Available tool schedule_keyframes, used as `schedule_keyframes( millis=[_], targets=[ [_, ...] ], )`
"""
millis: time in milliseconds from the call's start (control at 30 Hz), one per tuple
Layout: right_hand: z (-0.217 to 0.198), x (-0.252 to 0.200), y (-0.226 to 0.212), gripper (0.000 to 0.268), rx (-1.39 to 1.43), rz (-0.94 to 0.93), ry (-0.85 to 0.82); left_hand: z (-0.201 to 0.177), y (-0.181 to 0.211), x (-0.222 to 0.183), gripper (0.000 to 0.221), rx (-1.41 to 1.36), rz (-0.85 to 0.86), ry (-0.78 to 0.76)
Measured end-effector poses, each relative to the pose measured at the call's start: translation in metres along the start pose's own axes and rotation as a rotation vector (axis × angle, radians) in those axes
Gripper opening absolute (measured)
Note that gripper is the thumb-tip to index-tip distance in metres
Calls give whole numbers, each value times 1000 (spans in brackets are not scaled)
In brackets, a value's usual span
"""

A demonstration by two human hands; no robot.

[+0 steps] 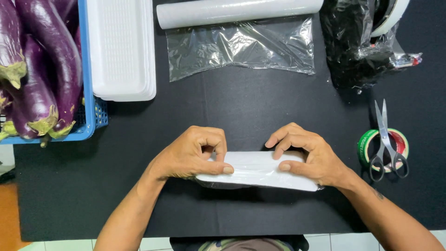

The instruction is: A person prepares a sheet of plastic wrap, places an eggplant on a foam tray, and wraps it securely, using scissors to cut the wrap.

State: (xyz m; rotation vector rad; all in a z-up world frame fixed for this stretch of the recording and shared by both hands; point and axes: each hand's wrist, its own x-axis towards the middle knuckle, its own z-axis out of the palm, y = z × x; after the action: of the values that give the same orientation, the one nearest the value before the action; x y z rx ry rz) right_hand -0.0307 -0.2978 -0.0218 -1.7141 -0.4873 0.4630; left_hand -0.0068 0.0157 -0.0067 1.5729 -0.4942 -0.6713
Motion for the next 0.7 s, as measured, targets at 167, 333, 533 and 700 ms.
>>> schedule_keyframes(
  millis=[167, 333, 533, 700],
  targets=[
    [0, 4, 1, 24, -16, 11, 35, -2, -3, 4, 25, -14, -23, -2],
    [-13, 8, 3, 11, -414, -132, 395, 1, 0, 0, 24, -10, -60, 22],
    [14, -59, -70, 28, -860, -413, 342, 3, 16, -2, 32, 38, -205, 19],
    [34, -59, -48, 13, -970, -491, 449, 1, 16, -1, 32, 32, -173, 8]
  ],
)
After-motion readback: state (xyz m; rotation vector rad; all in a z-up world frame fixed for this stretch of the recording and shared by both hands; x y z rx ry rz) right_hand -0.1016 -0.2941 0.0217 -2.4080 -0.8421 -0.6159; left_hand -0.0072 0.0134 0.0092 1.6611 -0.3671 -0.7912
